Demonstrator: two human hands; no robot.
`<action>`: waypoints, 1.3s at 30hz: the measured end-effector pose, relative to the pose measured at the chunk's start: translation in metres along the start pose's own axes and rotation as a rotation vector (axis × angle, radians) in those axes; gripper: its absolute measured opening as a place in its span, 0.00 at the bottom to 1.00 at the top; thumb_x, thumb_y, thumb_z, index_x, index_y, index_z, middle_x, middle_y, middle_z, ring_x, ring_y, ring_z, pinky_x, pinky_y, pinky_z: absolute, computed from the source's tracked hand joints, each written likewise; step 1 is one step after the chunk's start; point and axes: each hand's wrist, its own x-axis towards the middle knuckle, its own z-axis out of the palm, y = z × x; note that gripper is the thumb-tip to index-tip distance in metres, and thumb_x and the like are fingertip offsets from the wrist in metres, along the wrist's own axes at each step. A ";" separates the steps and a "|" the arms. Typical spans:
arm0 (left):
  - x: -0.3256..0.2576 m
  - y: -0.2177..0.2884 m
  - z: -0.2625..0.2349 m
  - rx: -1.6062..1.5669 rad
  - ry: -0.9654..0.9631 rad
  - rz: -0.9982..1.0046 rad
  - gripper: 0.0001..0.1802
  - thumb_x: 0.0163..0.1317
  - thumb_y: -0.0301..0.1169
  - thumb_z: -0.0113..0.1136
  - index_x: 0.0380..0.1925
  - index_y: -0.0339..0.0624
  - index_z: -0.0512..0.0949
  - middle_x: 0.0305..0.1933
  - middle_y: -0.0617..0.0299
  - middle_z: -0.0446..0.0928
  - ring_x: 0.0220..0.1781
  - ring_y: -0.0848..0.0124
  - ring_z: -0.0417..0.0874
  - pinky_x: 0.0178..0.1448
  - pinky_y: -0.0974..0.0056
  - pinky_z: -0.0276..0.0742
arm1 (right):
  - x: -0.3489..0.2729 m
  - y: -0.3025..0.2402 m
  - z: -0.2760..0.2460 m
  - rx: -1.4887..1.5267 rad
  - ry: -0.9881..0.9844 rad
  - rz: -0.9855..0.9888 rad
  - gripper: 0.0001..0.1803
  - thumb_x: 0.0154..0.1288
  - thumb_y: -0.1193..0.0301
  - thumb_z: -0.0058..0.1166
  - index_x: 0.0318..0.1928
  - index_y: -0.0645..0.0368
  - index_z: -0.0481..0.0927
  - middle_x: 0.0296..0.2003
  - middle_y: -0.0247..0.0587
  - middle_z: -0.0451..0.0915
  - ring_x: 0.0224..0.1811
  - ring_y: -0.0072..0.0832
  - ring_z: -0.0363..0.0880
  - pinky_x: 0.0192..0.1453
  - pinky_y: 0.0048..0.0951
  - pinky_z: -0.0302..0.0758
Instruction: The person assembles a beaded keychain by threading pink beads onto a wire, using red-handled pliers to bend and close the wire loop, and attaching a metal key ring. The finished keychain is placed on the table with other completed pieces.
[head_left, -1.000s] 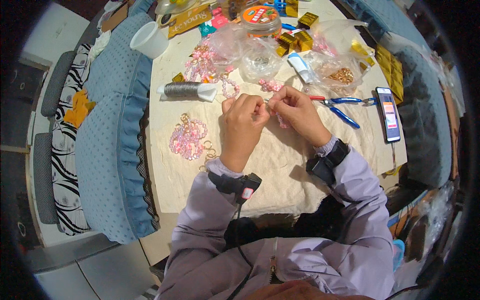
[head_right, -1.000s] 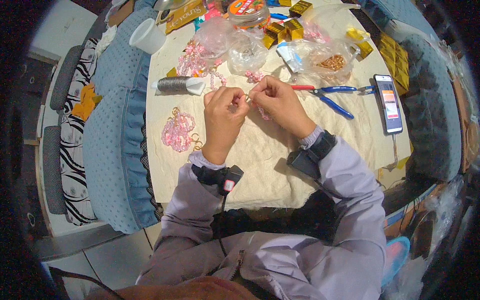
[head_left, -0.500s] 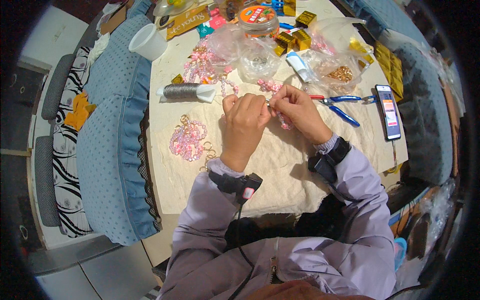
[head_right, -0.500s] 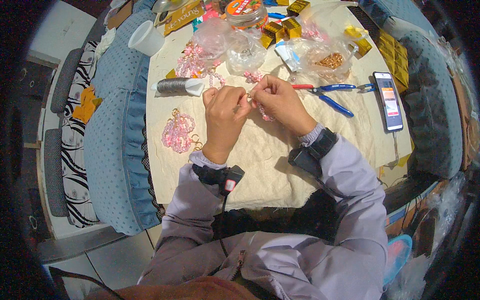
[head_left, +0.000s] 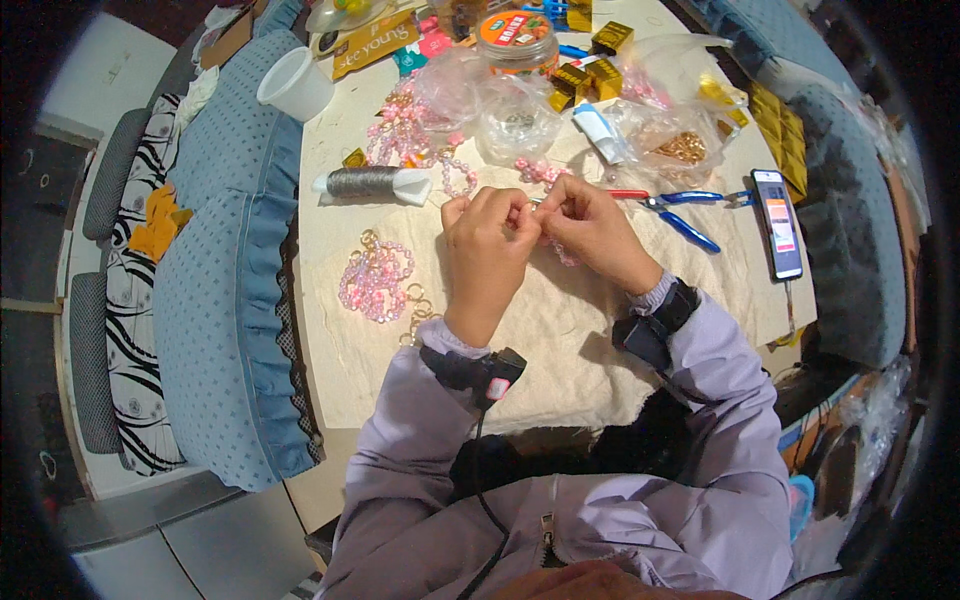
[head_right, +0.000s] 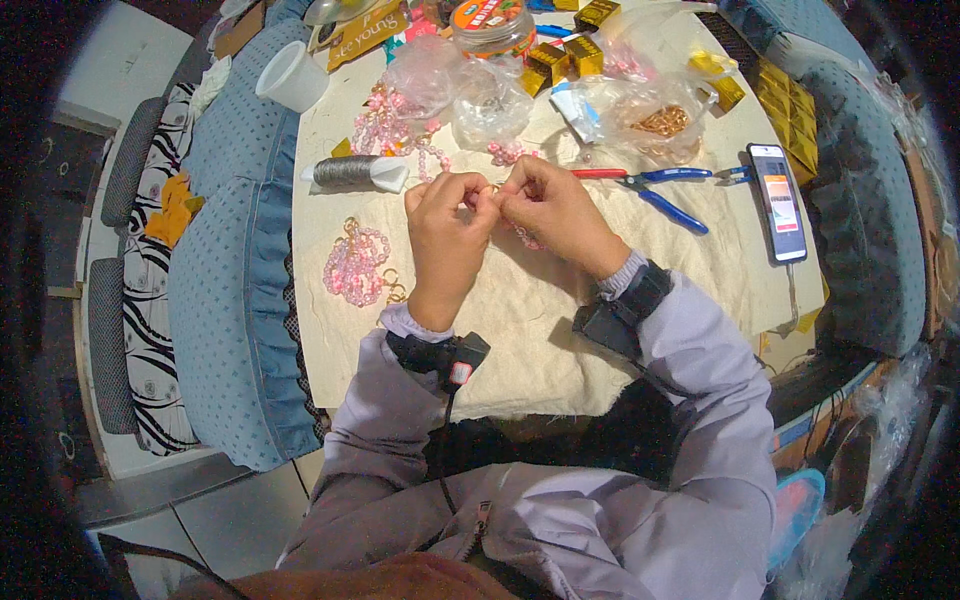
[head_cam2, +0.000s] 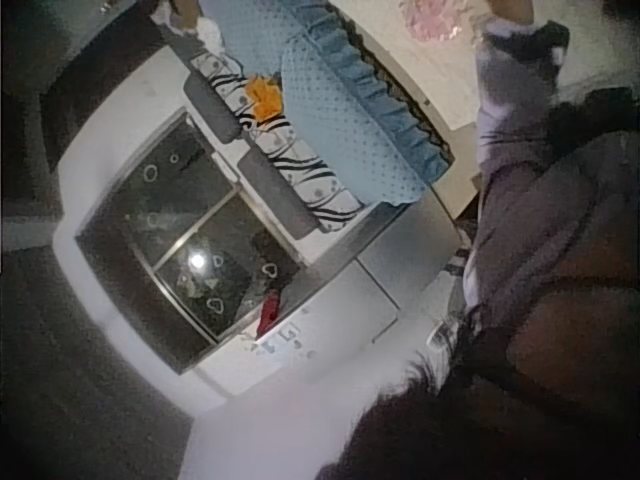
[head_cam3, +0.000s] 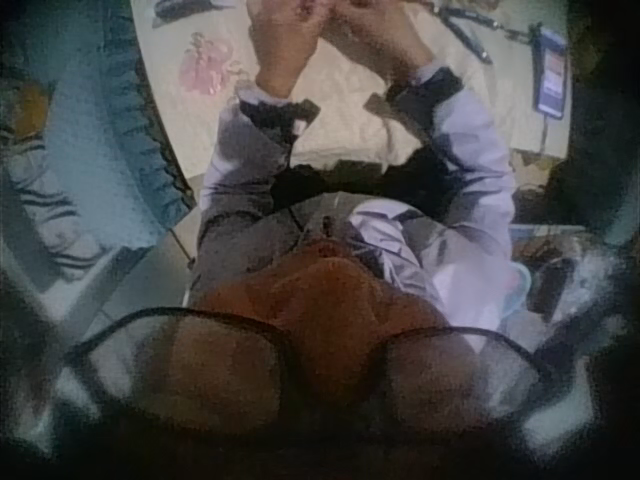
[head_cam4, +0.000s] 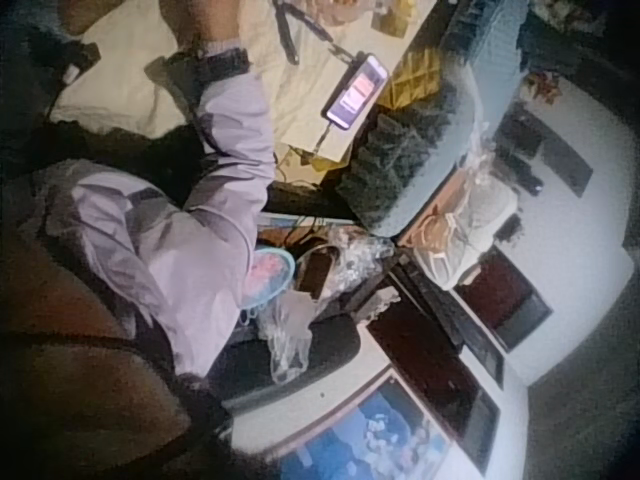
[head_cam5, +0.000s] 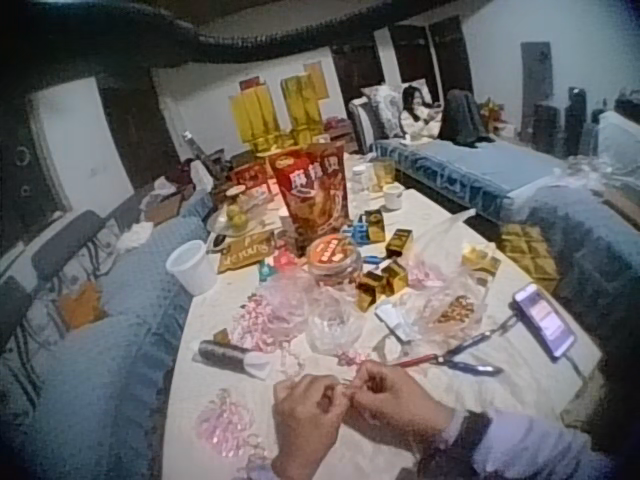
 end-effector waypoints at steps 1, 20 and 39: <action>0.000 0.000 0.000 -0.022 0.007 -0.023 0.03 0.57 0.27 0.65 0.31 0.43 0.80 0.30 0.64 0.79 0.33 0.65 0.79 0.53 0.59 0.66 | 0.000 0.000 0.002 -0.024 0.032 -0.001 0.04 0.69 0.73 0.56 0.38 0.58 0.75 0.25 0.30 0.78 0.20 0.12 0.70 0.19 0.18 0.64; -0.001 -0.009 0.000 -0.231 -0.005 -0.328 0.04 0.58 0.32 0.67 0.30 0.45 0.81 0.31 0.66 0.81 0.35 0.66 0.81 0.51 0.60 0.69 | 0.006 0.008 -0.002 0.176 -0.037 -0.070 0.10 0.74 0.67 0.56 0.49 0.59 0.76 0.34 0.30 0.81 0.30 0.13 0.75 0.33 0.17 0.74; -0.004 -0.014 0.003 -0.415 -0.033 -0.411 0.05 0.64 0.27 0.66 0.33 0.37 0.81 0.28 0.72 0.75 0.29 0.85 0.69 0.31 0.76 0.66 | 0.004 0.010 0.004 -0.026 0.110 -0.189 0.07 0.72 0.73 0.57 0.47 0.62 0.78 0.35 0.30 0.81 0.32 0.14 0.76 0.36 0.18 0.74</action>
